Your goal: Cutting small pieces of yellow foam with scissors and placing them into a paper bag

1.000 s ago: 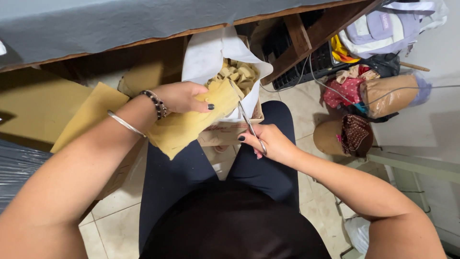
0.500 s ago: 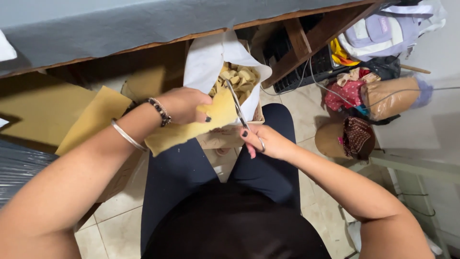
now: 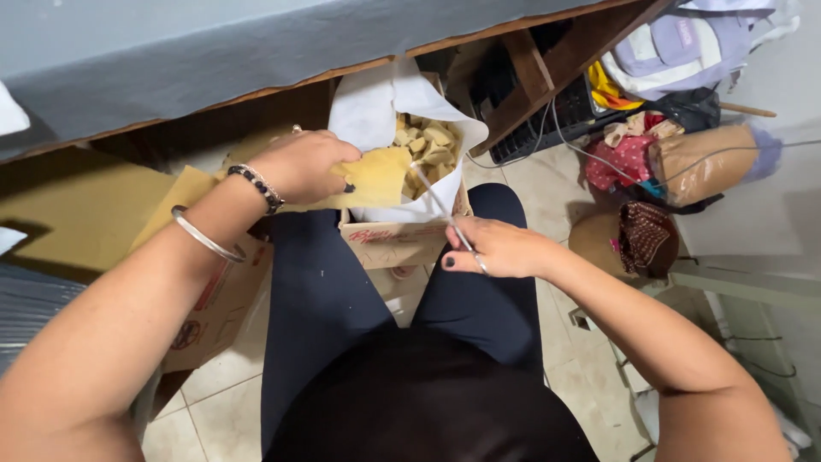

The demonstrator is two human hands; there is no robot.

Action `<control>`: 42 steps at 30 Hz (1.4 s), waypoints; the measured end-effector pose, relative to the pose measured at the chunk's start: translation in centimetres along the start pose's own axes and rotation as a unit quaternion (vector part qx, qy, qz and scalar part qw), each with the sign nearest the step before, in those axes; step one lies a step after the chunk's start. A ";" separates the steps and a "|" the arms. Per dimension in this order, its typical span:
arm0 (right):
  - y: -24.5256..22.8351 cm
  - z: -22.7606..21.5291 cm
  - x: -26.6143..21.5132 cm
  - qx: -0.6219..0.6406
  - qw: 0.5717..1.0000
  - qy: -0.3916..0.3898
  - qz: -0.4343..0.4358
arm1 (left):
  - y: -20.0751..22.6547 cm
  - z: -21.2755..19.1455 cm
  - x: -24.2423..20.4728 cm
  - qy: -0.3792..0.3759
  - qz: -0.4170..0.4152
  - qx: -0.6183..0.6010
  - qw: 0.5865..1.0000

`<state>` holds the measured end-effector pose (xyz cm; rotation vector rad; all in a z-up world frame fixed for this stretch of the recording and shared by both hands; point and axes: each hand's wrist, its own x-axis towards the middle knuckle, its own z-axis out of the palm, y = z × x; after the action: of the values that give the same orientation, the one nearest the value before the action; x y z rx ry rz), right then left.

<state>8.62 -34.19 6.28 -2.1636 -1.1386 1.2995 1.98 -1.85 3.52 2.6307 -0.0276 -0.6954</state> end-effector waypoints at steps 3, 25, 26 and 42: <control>-1.2 -0.2 0.5 -0.032 0.999 0.004 0.023 | 0.8 0.3 1.4 -0.010 0.000 0.025 1.000; 1.7 0.2 -0.2 0.006 0.999 0.015 0.034 | 1.3 0.6 0.5 0.149 0.094 0.133 0.975; 1.3 0.1 -0.2 0.008 0.999 0.016 0.033 | 1.5 0.1 0.2 0.148 0.094 0.135 0.975; 2.7 1.4 2.4 -0.030 0.993 0.110 0.030 | -0.4 2.3 3.0 0.172 0.123 0.046 0.976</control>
<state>9.18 -34.06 2.46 -2.3332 -1.0450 1.0307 3.47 -2.75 0.13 2.7336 -0.2853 -0.1545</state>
